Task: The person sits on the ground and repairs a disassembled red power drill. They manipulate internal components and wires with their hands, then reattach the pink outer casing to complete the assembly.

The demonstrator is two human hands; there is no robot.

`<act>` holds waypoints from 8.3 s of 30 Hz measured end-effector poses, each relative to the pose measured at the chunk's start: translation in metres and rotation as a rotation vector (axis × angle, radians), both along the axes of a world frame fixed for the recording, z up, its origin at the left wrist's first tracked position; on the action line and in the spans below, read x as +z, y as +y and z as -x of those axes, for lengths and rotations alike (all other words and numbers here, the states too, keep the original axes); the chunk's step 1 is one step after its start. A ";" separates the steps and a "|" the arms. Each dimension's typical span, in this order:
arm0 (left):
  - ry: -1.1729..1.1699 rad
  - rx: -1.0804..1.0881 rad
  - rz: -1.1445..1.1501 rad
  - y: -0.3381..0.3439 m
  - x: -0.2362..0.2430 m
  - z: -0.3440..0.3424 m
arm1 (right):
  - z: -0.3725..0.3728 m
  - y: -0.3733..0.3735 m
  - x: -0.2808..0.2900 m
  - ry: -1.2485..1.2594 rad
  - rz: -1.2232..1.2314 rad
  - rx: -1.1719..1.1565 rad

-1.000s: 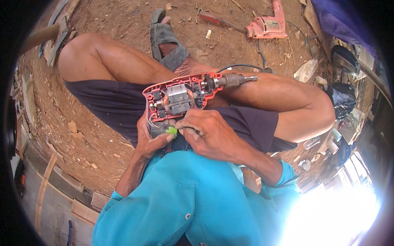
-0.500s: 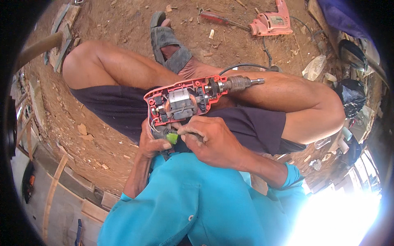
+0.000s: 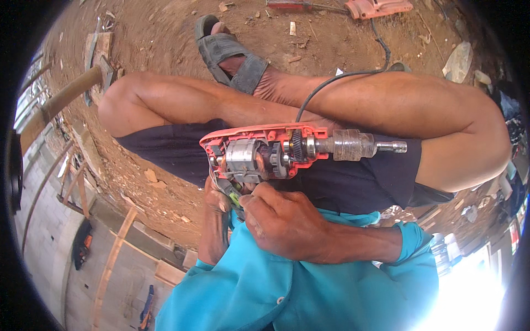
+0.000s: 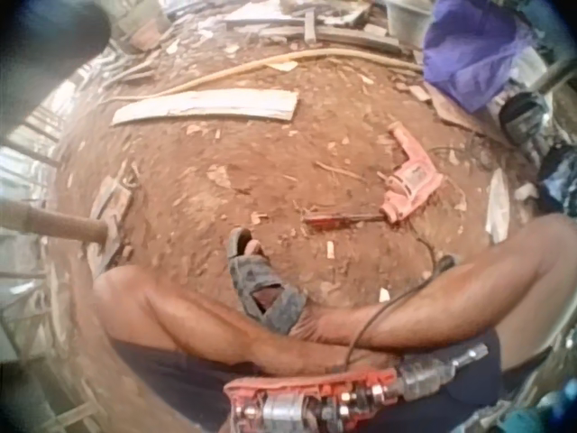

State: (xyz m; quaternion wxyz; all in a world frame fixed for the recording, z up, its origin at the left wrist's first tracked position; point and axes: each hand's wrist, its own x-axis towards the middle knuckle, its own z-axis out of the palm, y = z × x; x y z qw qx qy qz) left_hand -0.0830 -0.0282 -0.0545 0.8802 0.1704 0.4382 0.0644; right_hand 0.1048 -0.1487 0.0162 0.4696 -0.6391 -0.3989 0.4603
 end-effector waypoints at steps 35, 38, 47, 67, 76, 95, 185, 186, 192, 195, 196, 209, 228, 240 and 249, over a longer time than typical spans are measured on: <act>-0.092 -0.091 0.025 0.009 -0.001 -0.010 | 0.000 -0.002 0.000 0.109 0.062 -0.112; -0.047 -0.042 0.003 0.005 0.006 -0.018 | -0.001 -0.001 -0.001 0.110 0.066 -0.119; 0.132 -0.348 -0.213 0.011 -0.006 -0.008 | -0.007 0.000 -0.007 0.143 0.117 -0.155; 0.144 -0.464 -0.215 0.020 0.010 -0.027 | -0.010 -0.006 -0.014 0.149 0.096 -0.080; 0.106 -0.459 -0.185 0.019 0.009 -0.029 | -0.012 -0.007 -0.016 0.158 0.107 -0.133; 0.005 -0.407 -0.230 0.024 0.021 -0.043 | -0.059 -0.012 -0.019 -0.163 -0.091 -0.092; 0.046 -0.366 -0.207 0.027 0.046 -0.036 | 0.000 -0.003 -0.050 -0.704 -0.429 0.037; 0.064 -0.356 -0.270 0.023 0.045 -0.035 | 0.001 -0.005 -0.050 -0.723 -0.448 0.036; 0.053 -0.283 -0.458 0.005 0.027 -0.023 | 0.002 -0.015 -0.046 -0.708 -0.445 0.133; 0.043 -0.306 -0.486 0.005 0.019 -0.019 | 0.001 -0.015 -0.045 -0.722 -0.442 0.132; 0.042 -0.315 -0.512 0.006 0.018 -0.019 | 0.001 -0.015 -0.046 -0.744 -0.455 0.133; 0.118 -0.329 -0.405 0.011 0.026 -0.019 | -0.001 -0.015 -0.060 -0.625 -0.315 0.154; 0.066 -0.278 -0.240 0.019 0.030 -0.025 | -0.004 -0.005 -0.056 -0.732 -0.326 0.197; -0.018 -0.246 -0.106 0.023 0.046 -0.034 | -0.005 0.004 -0.050 -0.736 -0.313 0.269; 0.071 -0.308 -0.317 0.011 0.032 -0.022 | -0.007 -0.008 -0.055 -0.724 -0.374 0.129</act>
